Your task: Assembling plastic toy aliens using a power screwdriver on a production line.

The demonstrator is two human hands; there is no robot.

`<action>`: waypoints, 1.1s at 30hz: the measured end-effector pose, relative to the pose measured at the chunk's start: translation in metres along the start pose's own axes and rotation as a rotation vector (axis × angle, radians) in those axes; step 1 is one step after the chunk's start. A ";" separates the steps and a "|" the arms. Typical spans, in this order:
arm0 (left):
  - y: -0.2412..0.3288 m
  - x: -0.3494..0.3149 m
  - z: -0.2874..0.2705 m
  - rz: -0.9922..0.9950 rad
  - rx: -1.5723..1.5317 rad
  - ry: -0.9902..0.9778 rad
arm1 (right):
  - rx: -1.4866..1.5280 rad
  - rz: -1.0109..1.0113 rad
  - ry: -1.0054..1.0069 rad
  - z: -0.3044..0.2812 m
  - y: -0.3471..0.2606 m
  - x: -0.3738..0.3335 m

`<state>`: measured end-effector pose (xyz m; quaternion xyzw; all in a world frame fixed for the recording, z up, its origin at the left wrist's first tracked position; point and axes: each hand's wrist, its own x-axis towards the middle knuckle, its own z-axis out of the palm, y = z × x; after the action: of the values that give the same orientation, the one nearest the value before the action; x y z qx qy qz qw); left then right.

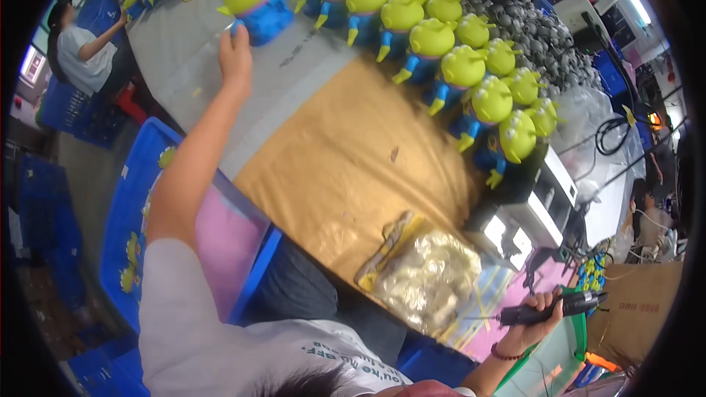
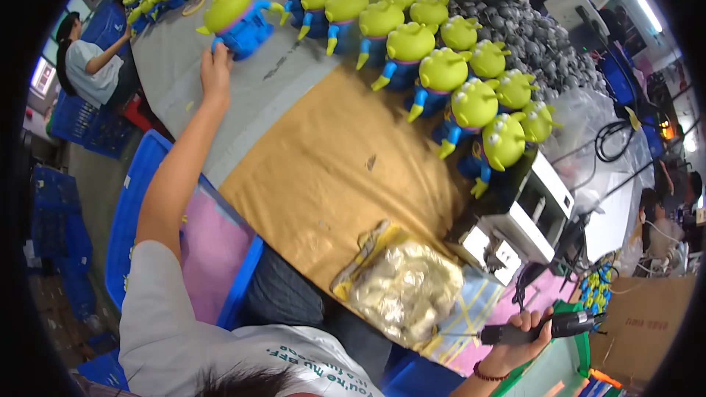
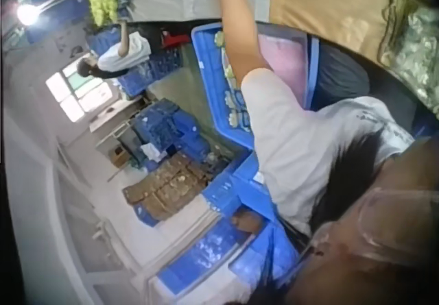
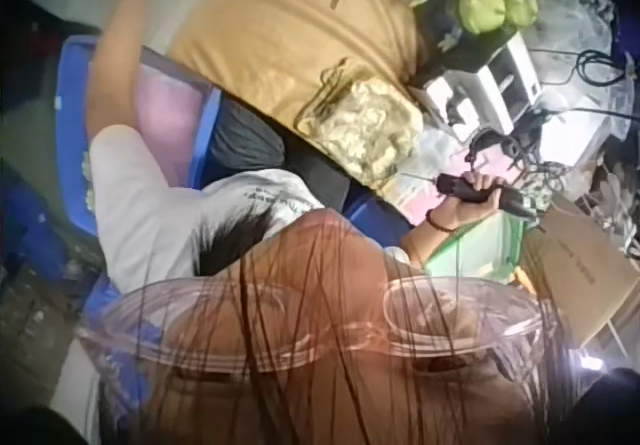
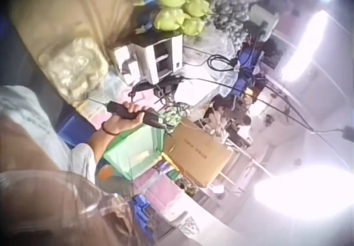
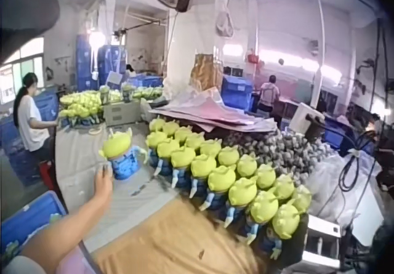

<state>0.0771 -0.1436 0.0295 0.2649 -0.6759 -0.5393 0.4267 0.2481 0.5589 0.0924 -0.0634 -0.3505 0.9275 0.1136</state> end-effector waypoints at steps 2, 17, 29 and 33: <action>-0.015 0.053 0.021 -0.009 0.122 0.113 | 0.004 0.025 0.064 -0.012 0.002 0.005; -0.116 0.182 0.102 0.060 0.871 -0.167 | -0.134 0.111 0.305 -0.029 0.024 0.032; -0.012 -0.169 -0.172 0.722 0.875 -0.551 | -0.042 0.159 0.020 -0.006 0.001 0.004; -0.008 -0.267 -0.308 0.459 1.068 -0.468 | 0.062 0.297 -0.063 -0.001 0.005 0.004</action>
<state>0.4738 -0.0826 -0.0395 0.1643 -0.9674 -0.0655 0.1812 0.2434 0.5570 0.0886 -0.0822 -0.3118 0.9460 -0.0341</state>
